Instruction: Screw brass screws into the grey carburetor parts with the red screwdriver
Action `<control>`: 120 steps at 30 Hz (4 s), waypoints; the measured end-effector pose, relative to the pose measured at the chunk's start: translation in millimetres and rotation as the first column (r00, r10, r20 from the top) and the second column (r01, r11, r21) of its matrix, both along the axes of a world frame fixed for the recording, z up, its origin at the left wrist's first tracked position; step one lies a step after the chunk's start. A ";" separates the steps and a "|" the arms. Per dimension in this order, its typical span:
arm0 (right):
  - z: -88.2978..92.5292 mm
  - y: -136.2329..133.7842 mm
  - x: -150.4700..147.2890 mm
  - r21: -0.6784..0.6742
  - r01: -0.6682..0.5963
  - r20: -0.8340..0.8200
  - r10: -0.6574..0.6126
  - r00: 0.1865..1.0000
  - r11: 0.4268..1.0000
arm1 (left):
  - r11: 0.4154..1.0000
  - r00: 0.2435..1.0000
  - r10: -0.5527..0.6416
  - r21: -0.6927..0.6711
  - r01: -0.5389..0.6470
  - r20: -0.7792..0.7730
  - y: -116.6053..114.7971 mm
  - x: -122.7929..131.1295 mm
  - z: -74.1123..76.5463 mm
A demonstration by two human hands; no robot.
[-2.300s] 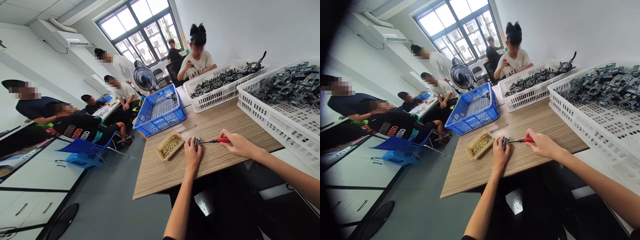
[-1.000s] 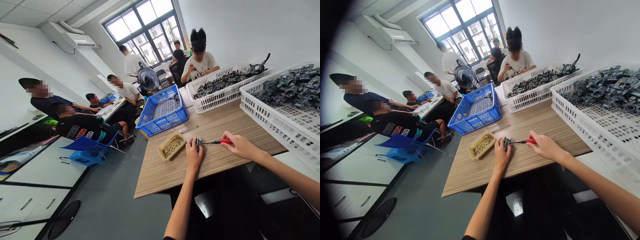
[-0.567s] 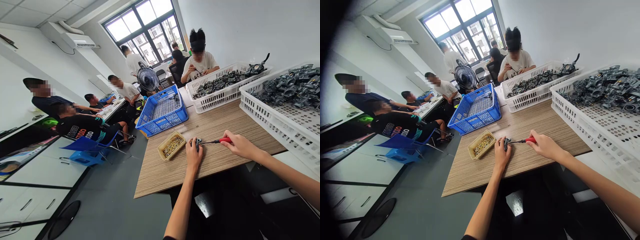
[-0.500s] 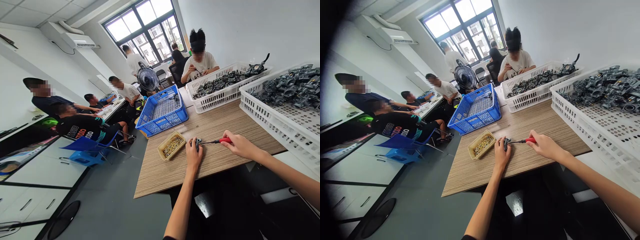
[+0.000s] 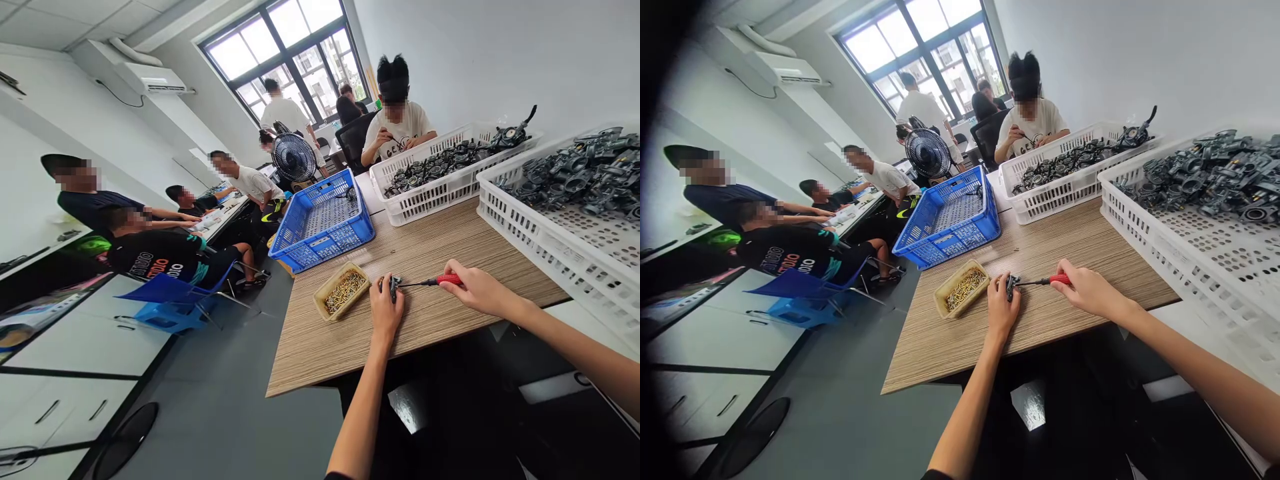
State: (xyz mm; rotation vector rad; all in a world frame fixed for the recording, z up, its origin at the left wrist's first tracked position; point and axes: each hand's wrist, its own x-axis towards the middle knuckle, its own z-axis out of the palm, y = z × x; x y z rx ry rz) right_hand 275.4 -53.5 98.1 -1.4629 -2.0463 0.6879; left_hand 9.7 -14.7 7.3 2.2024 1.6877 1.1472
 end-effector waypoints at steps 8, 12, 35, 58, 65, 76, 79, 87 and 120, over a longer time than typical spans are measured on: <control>-1.0 -0.7 0.0 0.023 -0.014 -0.001 0.014 1.000 1.000 | 1.000 1.000 0.003 -0.004 -0.003 -0.007 -0.2 0.1 -0.3; -2.9 0.3 0.0 0.001 0.018 0.027 -0.018 0.999 1.000 | 1.000 1.000 0.008 -0.006 -0.008 -0.007 0.2 0.3 0.1; -1.6 -0.3 0.4 0.029 -0.024 0.012 0.024 1.000 0.999 | 1.000 1.000 0.015 -0.004 -0.015 -0.010 -0.2 -0.1 -1.2; -17.5 7.8 5.1 -0.034 0.034 -0.008 -0.034 0.999 0.999 | 0.999 0.997 0.033 0.016 -0.031 -0.069 -1.6 3.9 -3.9; -15.0 6.2 4.3 0.001 0.000 -0.032 0.000 0.999 1.000 | 1.000 0.997 0.023 0.017 -0.022 -0.072 -2.0 2.5 -4.5; -16.1 6.4 2.3 -0.003 -0.005 -0.027 0.005 1.000 1.000 | 1.000 0.996 0.025 -0.011 -0.026 -0.086 -3.1 -0.6 -2.4; -13.9 4.9 2.4 0.012 -0.050 -0.075 0.050 0.996 0.999 | 1.000 0.996 0.020 -0.012 -0.021 -0.086 -3.8 -0.2 -1.4; -14.4 2.6 -0.9 0.013 0.003 -0.082 -0.002 0.997 1.000 | 1.000 0.997 0.016 -0.010 -0.017 -0.076 -4.1 0.0 -0.2; -4.3 0.5 0.0 -0.016 -0.014 -0.070 0.013 0.997 1.000 | 0.999 0.999 0.032 -0.010 -0.032 -0.029 -2.3 0.6 -0.8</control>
